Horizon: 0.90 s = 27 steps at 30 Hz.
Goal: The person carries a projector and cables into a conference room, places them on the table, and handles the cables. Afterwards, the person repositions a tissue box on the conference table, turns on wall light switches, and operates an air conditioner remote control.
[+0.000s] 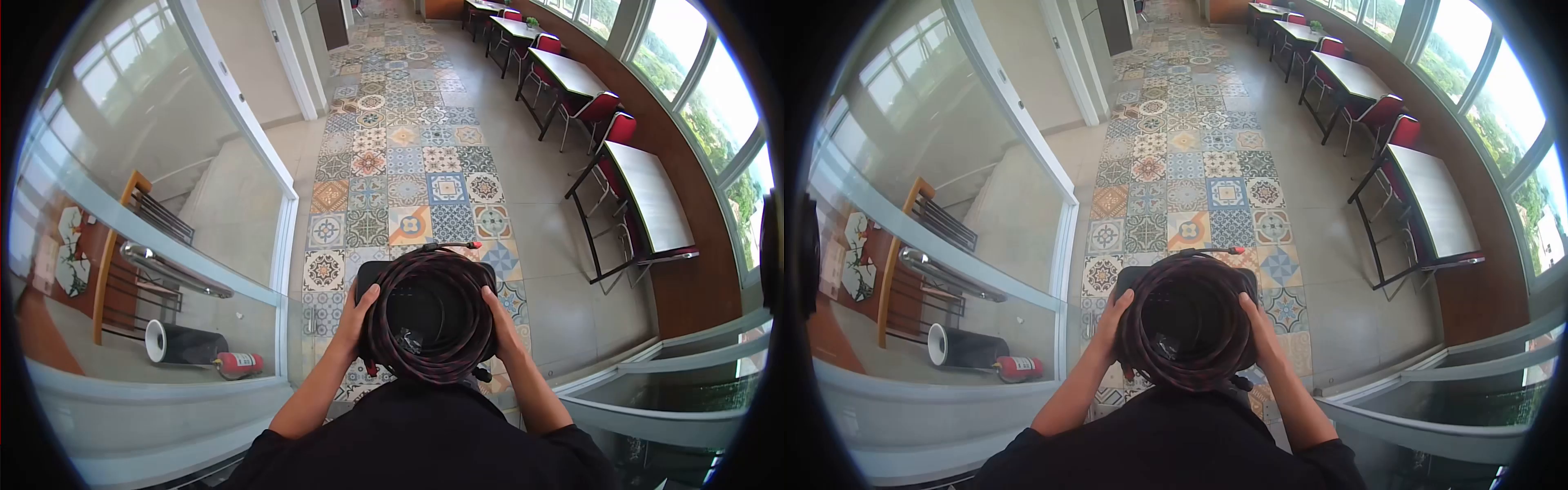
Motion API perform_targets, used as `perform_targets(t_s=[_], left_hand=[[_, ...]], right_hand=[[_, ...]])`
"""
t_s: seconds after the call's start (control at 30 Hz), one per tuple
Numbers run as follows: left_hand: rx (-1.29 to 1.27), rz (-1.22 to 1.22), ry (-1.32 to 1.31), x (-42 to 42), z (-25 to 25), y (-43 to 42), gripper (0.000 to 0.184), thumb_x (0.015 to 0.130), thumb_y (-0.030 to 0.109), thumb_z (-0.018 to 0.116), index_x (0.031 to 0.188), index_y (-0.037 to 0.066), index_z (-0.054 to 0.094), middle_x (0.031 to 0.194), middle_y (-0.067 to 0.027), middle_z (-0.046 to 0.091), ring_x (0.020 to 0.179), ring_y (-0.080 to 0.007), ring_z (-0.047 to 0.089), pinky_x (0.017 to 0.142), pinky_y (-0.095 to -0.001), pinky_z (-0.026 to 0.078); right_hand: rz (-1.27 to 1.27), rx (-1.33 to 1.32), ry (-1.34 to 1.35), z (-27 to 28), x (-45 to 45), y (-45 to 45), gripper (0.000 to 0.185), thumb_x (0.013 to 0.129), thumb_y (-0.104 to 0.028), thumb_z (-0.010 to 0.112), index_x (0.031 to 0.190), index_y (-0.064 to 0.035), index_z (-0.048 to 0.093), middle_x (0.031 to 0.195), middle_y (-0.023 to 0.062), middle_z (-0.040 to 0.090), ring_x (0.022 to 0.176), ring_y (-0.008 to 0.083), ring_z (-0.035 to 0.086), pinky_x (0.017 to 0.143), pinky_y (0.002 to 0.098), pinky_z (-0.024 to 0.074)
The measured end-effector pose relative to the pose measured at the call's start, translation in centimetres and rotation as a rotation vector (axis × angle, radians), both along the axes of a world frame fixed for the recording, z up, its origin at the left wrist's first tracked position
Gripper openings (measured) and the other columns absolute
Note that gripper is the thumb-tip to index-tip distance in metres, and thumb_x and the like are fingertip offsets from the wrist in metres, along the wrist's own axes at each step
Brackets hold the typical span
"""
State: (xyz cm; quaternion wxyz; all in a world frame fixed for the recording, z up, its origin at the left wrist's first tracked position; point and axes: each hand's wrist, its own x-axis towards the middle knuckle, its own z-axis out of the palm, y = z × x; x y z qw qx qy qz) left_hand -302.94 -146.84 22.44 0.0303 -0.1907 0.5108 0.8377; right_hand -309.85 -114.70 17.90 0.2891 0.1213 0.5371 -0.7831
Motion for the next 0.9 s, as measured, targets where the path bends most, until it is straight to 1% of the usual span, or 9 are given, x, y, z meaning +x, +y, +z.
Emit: perform_targets(t_s=[0.07, 0.17, 0.3, 0.33, 0.5, 0.6, 0.7, 0.73, 0.9], left_hand=[[0.002, 0.049, 0.000, -6.0, -0.9, -1.1, 0.071, 0.109, 0.041, 0.076, 0.162, 0.003, 0.048, 0.147, -0.0142, 0.066, 0.129, -0.0223, 0.068, 0.111, -0.0385, 0.057], [-0.016, 0.090, -0.024, -14.4, -1.7, -3.5, 0.070, 0.109, 0.041, 0.075, 0.162, 0.003, 0.049, 0.147, -0.0139, 0.066, 0.129, -0.0223, 0.068, 0.111, -0.0379, 0.057], [-0.002, 0.079, 0.015, -25.2, -1.0, -4.5, 0.072, 0.109, 0.043, 0.074, 0.163, 0.003, 0.048, 0.148, -0.0139, 0.065, 0.130, -0.0226, 0.068, 0.111, -0.0368, 0.056], [-0.008, 0.083, -0.015, -27.5, -0.1, -4.8, 0.073, 0.109, 0.044, 0.074, 0.164, 0.003, 0.047, 0.148, -0.0142, 0.065, 0.131, -0.0226, 0.067, 0.112, -0.0367, 0.056], [0.021, 0.126, -0.007, -39.7, -1.4, -7.7, 0.075, 0.109, 0.044, 0.075, 0.163, 0.001, 0.047, 0.148, -0.0162, 0.065, 0.130, -0.0236, 0.068, 0.112, -0.0375, 0.056], [0.045, 0.110, -0.005, -47.8, -2.2, -10.3, 0.078, 0.108, 0.045, 0.076, 0.164, 0.001, 0.046, 0.149, -0.0166, 0.065, 0.131, -0.0237, 0.067, 0.112, -0.0379, 0.056], [0.037, 0.102, 0.014, -56.5, -3.9, -13.3, 0.080, 0.107, 0.045, 0.077, 0.165, 0.001, 0.044, 0.148, -0.0165, 0.065, 0.131, -0.0237, 0.067, 0.111, -0.0378, 0.056], [0.028, 0.106, -0.001, -59.3, -4.3, -14.3, 0.081, 0.107, 0.045, 0.078, 0.166, 0.001, 0.044, 0.148, -0.0164, 0.064, 0.131, -0.0237, 0.067, 0.111, -0.0377, 0.056], [0.026, 0.086, -0.066, -73.1, -3.4, -18.8, 0.084, 0.106, 0.045, 0.079, 0.168, 0.001, 0.041, 0.149, -0.0159, 0.063, 0.131, -0.0238, 0.067, 0.109, -0.0376, 0.057]], right_hand=[[0.008, 0.012, 0.024, -0.8, -6.8, -1.5, 0.087, 0.110, -0.059, 0.067, 0.164, 0.0078, 0.050, 0.156, 0.0212, 0.064, 0.140, 0.0277, 0.065, 0.118, 0.0396, 0.0526], [0.066, -0.013, 0.012, 0.8, -16.3, -4.3, 0.088, 0.110, -0.059, 0.068, 0.165, 0.0074, 0.049, 0.159, 0.0211, 0.062, 0.143, 0.0280, 0.063, 0.118, 0.0399, 0.0522], [0.087, -0.015, 0.027, 2.6, -27.5, -5.1, 0.088, 0.110, -0.058, 0.068, 0.166, 0.0071, 0.047, 0.161, 0.0208, 0.060, 0.146, 0.0276, 0.060, 0.119, 0.0403, 0.0519], [0.084, -0.012, 0.011, 2.4, -29.9, -5.5, 0.089, 0.110, -0.058, 0.068, 0.166, 0.0071, 0.046, 0.161, 0.0208, 0.060, 0.146, 0.0277, 0.061, 0.119, 0.0403, 0.0518], [0.135, -0.027, 0.009, 2.1, -43.0, -8.4, 0.092, 0.110, -0.057, 0.069, 0.169, 0.0072, 0.041, 0.162, 0.0207, 0.058, 0.145, 0.0281, 0.061, 0.120, 0.0405, 0.0510], [0.091, -0.015, 0.009, 0.0, -50.7, -10.9, 0.092, 0.109, -0.057, 0.070, 0.169, 0.0076, 0.041, 0.161, 0.0208, 0.059, 0.145, 0.0281, 0.061, 0.120, 0.0403, 0.0508], [0.039, 0.039, -0.022, -2.0, -58.7, -13.6, 0.089, 0.110, -0.057, 0.069, 0.166, 0.0080, 0.046, 0.160, 0.0202, 0.061, 0.145, 0.0274, 0.061, 0.121, 0.0396, 0.0507], [0.055, -0.025, 0.007, -1.8, -61.1, -14.7, 0.085, 0.111, -0.057, 0.068, 0.163, 0.0080, 0.051, 0.158, 0.0197, 0.063, 0.143, 0.0260, 0.063, 0.120, 0.0388, 0.0515], [0.010, 0.013, -0.067, 0.9, -73.6, -19.3, 0.082, 0.112, -0.056, 0.066, 0.162, 0.0080, 0.053, 0.155, 0.0193, 0.067, 0.138, 0.0253, 0.068, 0.117, 0.0382, 0.0547]])
